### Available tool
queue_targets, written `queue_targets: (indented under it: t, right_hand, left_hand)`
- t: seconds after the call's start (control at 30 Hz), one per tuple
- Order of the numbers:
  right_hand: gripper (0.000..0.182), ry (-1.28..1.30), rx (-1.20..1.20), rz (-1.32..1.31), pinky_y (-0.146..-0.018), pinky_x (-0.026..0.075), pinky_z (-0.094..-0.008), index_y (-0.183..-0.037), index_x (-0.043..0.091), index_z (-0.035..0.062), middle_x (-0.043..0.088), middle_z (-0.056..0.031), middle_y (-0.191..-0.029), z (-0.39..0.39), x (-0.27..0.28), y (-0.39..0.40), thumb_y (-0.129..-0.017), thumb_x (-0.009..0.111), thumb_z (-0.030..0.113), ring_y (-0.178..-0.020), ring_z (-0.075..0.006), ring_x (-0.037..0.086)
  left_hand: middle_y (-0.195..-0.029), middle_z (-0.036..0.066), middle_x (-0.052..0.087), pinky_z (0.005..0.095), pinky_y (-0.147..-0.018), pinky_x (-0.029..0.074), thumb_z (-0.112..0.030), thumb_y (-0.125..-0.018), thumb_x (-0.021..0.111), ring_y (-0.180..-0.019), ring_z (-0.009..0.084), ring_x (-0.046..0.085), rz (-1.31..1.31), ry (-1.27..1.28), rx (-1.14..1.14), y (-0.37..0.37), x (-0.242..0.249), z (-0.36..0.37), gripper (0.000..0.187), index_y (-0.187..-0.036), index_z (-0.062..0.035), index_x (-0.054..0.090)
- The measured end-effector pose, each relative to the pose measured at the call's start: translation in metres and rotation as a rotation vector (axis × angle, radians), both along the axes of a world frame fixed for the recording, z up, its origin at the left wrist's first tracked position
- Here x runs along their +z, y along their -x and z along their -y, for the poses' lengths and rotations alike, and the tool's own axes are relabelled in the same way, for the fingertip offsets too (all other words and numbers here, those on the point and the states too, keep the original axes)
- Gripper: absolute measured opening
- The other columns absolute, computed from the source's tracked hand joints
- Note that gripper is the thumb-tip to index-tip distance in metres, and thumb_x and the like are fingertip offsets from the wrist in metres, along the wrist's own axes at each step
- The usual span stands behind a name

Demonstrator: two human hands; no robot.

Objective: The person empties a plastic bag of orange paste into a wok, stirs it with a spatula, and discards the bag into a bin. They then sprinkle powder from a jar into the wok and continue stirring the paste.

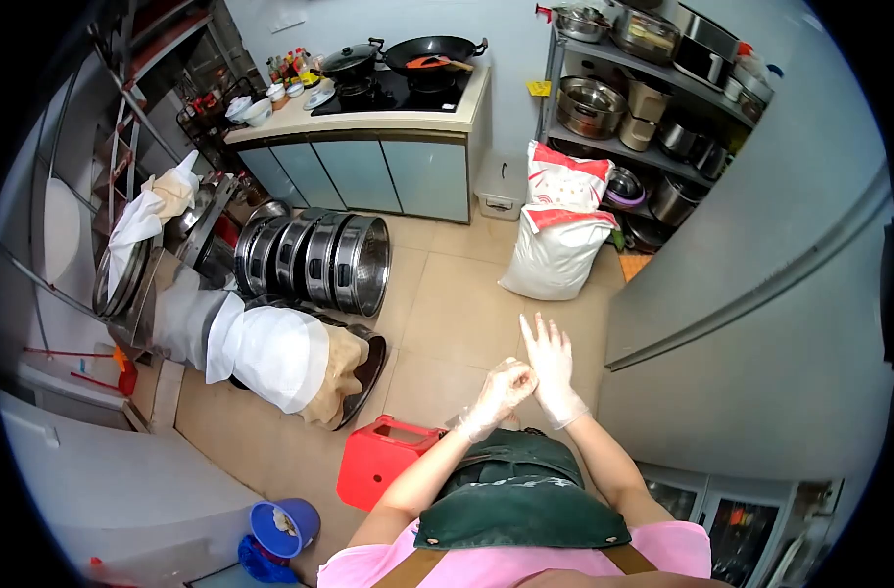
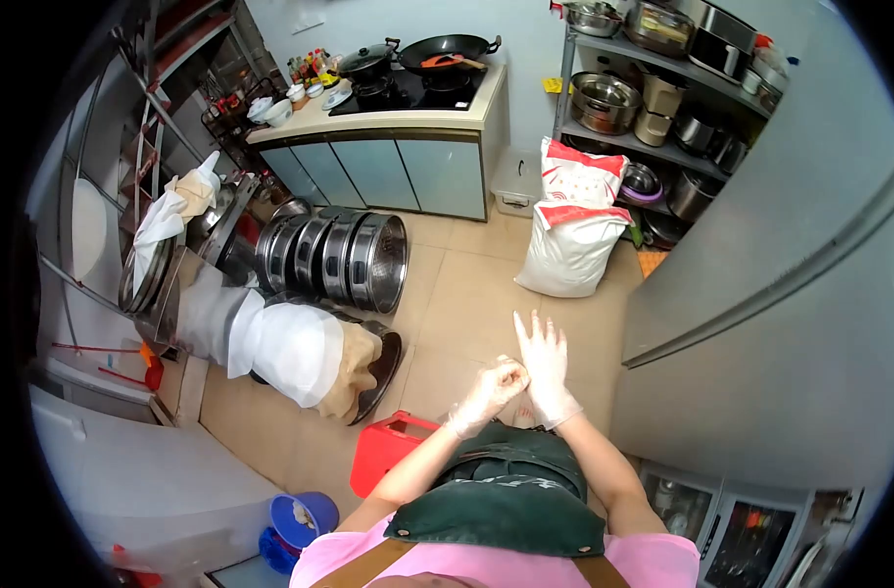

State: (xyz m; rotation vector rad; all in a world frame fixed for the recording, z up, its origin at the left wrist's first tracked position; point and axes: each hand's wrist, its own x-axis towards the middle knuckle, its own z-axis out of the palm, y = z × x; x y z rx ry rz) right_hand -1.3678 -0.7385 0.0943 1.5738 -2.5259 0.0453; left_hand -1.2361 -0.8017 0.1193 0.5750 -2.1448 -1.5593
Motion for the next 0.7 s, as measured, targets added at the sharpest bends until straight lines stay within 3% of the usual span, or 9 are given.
queue_targets:
  t: [0.07, 0.17, 0.3, 0.33, 0.43, 0.47, 0.57, 0.67, 0.7]
  right_hand:
    - [0.065, -0.086, 0.035, -0.065, -0.109, 0.035, -0.0513, -0.152, 0.032, 0.0158, 0.039, -0.0162, -0.151, 0.032, -0.008, 0.027, -0.091, 0.053, 0.029, -0.134, -0.0366, 0.043]
    - [0.063, -0.201, 0.179, -0.113, -0.108, 0.036, -0.0501, -0.152, 0.032, 0.0161, 0.038, -0.016, -0.151, 0.081, -0.02, 0.029, -0.094, 0.05, 0.032, -0.133, -0.0368, 0.044]
    - [0.062, -0.29, 0.304, -0.048, -0.107, 0.037, -0.0501, -0.15, 0.034, 0.0152, 0.04, -0.0168, -0.148, 0.147, -0.07, 0.038, -0.093, 0.052, 0.033, -0.131, -0.0376, 0.045]
    - [0.062, -0.305, 0.309, -0.007, -0.106, 0.037, -0.0501, -0.15, 0.034, 0.015, 0.041, -0.017, -0.148, 0.165, -0.079, 0.045, -0.093, 0.052, 0.033, -0.13, -0.0378, 0.045]
    - [0.062, -0.342, 0.278, 0.146, -0.105, 0.038, -0.0501, -0.149, 0.036, 0.0144, 0.042, -0.0175, -0.145, 0.215, -0.097, 0.072, -0.093, 0.054, 0.034, -0.129, -0.0384, 0.046]
    - [0.062, -0.355, 0.267, 0.196, -0.105, 0.039, -0.0501, -0.149, 0.036, 0.0142, 0.043, -0.0177, -0.144, 0.23, -0.101, 0.078, -0.092, 0.054, 0.034, -0.128, -0.0386, 0.046]
    - [0.062, -0.371, 0.213, 0.349, -0.104, 0.04, -0.0501, -0.147, 0.038, 0.0135, 0.045, -0.0183, -0.142, 0.276, -0.111, 0.097, -0.092, 0.055, 0.035, -0.127, -0.0392, 0.047]
    - [0.062, -0.358, 0.142, 0.512, -0.103, 0.041, -0.0501, -0.146, 0.039, 0.0129, 0.046, -0.0189, -0.14, 0.322, -0.119, 0.123, -0.091, 0.056, 0.035, -0.126, -0.0397, 0.048]
    - [0.062, -0.338, 0.109, 0.577, -0.103, 0.041, -0.0501, -0.146, 0.039, 0.0127, 0.047, -0.0191, -0.139, 0.338, -0.121, 0.134, -0.091, 0.057, 0.036, -0.125, -0.0399, 0.048]
  left_hand:
    - [-0.093, 0.017, 0.063, 0.0374, -0.083, 0.05, -0.019, -0.087, 0.069, -0.09, 0.0304, 0.062, 0.107, -0.148, 0.131, 0.022, 0.005, 0.019, 0.022, -0.101, -0.0016, 0.067]
    - [-0.103, 0.018, 0.062, 0.0414, -0.088, 0.047, -0.024, -0.087, 0.07, -0.096, 0.0332, 0.059, 0.075, 0.426, 0.47, 0.062, -0.025, 0.076, 0.03, -0.108, -0.0029, 0.065]
    - [-0.145, 0.024, 0.044, 0.045, -0.113, 0.033, -0.039, -0.087, 0.068, -0.137, 0.042, 0.035, 0.41, 0.21, 0.203, 0.115, -0.051, 0.14, 0.059, -0.131, -0.0021, 0.055]
    - [-0.148, 0.02, 0.043, 0.0464, -0.112, 0.032, -0.044, -0.086, 0.064, -0.14, 0.0366, 0.034, 0.511, -0.035, 0.09, 0.128, -0.057, 0.162, 0.059, -0.133, -0.0089, 0.057]
    - [-0.152, 0.017, 0.038, 0.0503, -0.113, 0.029, -0.046, -0.088, 0.061, -0.142, 0.0358, 0.03, 0.62, 0.428, 0.081, 0.163, -0.073, 0.185, 0.057, -0.134, -0.0135, 0.057]
    - [-0.154, 0.014, 0.034, 0.0545, -0.111, 0.029, -0.045, -0.09, 0.057, -0.144, 0.0361, 0.028, 0.758, 0.558, 0.109, 0.176, -0.109, 0.193, 0.052, -0.134, -0.0181, 0.058]
    - [-0.155, 0.012, 0.035, 0.0572, -0.11, 0.03, -0.042, -0.091, 0.056, -0.144, 0.035, 0.028, 0.706, 0.318, -0.15, 0.19, -0.088, 0.261, 0.047, -0.132, -0.0203, 0.059]
    - [-0.15, 0.01, 0.043, 0.0566, -0.109, 0.031, -0.045, -0.093, 0.051, -0.141, 0.0317, 0.032, 0.805, 0.44, -0.181, 0.219, -0.118, 0.307, 0.043, -0.13, -0.0272, 0.06]
    - [-0.146, 0.011, 0.047, 0.054, -0.108, 0.034, -0.045, -0.093, 0.053, -0.138, 0.0324, 0.036, 0.827, 0.446, -0.122, 0.226, -0.115, 0.32, 0.045, -0.131, -0.0239, 0.06]
